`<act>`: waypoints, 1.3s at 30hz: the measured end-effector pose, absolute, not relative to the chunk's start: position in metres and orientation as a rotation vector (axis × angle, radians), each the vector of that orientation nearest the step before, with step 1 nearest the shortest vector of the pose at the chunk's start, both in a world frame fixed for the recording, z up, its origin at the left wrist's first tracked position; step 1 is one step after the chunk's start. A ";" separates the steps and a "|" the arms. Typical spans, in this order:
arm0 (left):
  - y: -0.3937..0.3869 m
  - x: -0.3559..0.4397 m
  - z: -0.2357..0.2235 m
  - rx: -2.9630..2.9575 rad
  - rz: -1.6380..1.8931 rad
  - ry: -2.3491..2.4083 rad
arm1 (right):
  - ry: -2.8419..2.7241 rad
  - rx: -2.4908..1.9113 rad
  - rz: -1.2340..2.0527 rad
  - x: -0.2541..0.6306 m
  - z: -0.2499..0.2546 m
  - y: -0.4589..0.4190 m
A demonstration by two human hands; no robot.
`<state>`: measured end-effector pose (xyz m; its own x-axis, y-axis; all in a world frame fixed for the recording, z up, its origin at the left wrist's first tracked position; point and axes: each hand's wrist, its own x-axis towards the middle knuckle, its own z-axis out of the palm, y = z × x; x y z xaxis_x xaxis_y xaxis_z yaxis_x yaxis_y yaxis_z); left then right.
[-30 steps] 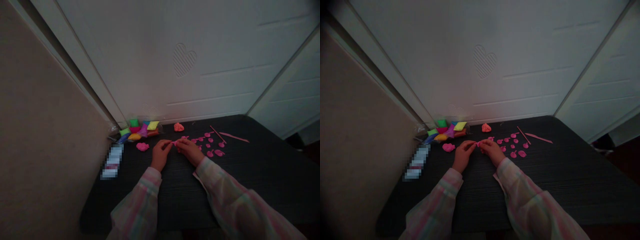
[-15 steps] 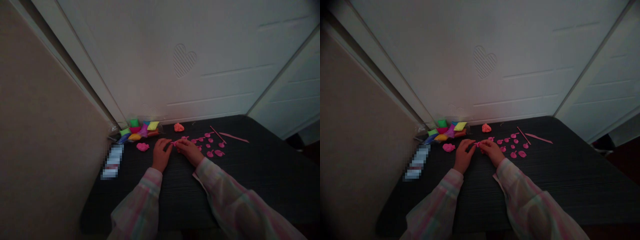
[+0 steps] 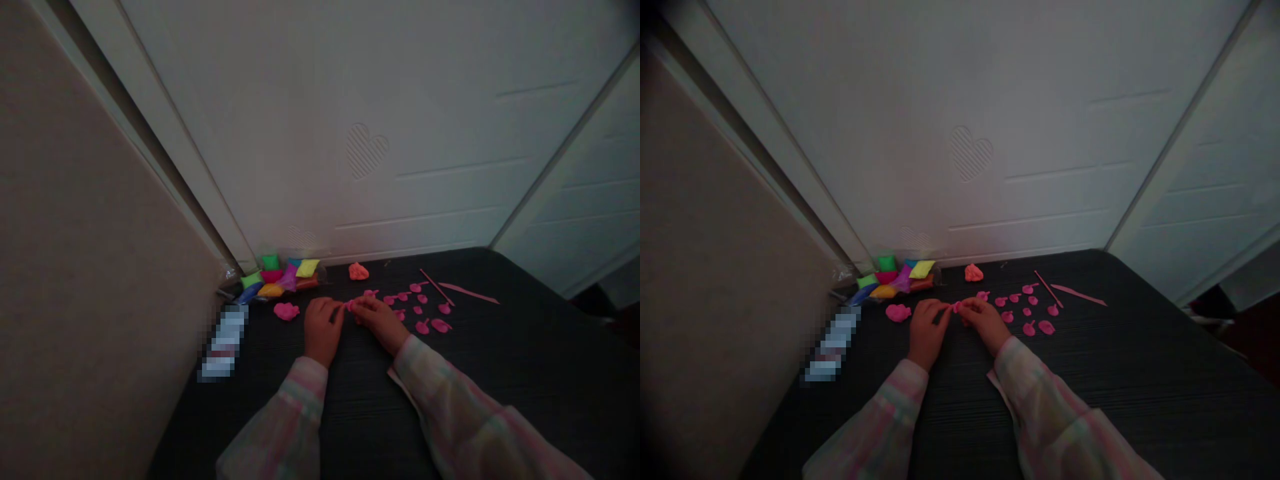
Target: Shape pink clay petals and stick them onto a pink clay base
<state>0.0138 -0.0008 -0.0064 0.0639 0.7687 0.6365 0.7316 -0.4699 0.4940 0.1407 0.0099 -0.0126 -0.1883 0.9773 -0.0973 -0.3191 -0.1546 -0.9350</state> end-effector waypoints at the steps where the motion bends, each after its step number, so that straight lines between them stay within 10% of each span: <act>1: -0.001 0.014 -0.006 2.260 1.394 1.606 | -1.007 -0.956 1.569 0.141 -0.013 0.010; 39: 0.000 0.017 -0.005 1.993 1.368 1.528 | -0.915 -0.947 1.585 0.142 -0.009 0.009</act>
<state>0.0165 0.0003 -0.0046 -0.0080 0.8632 0.5048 0.5969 -0.4009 0.6949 0.1417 0.0090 -0.0092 -0.1596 0.9789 -0.1280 -0.3787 -0.1804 -0.9077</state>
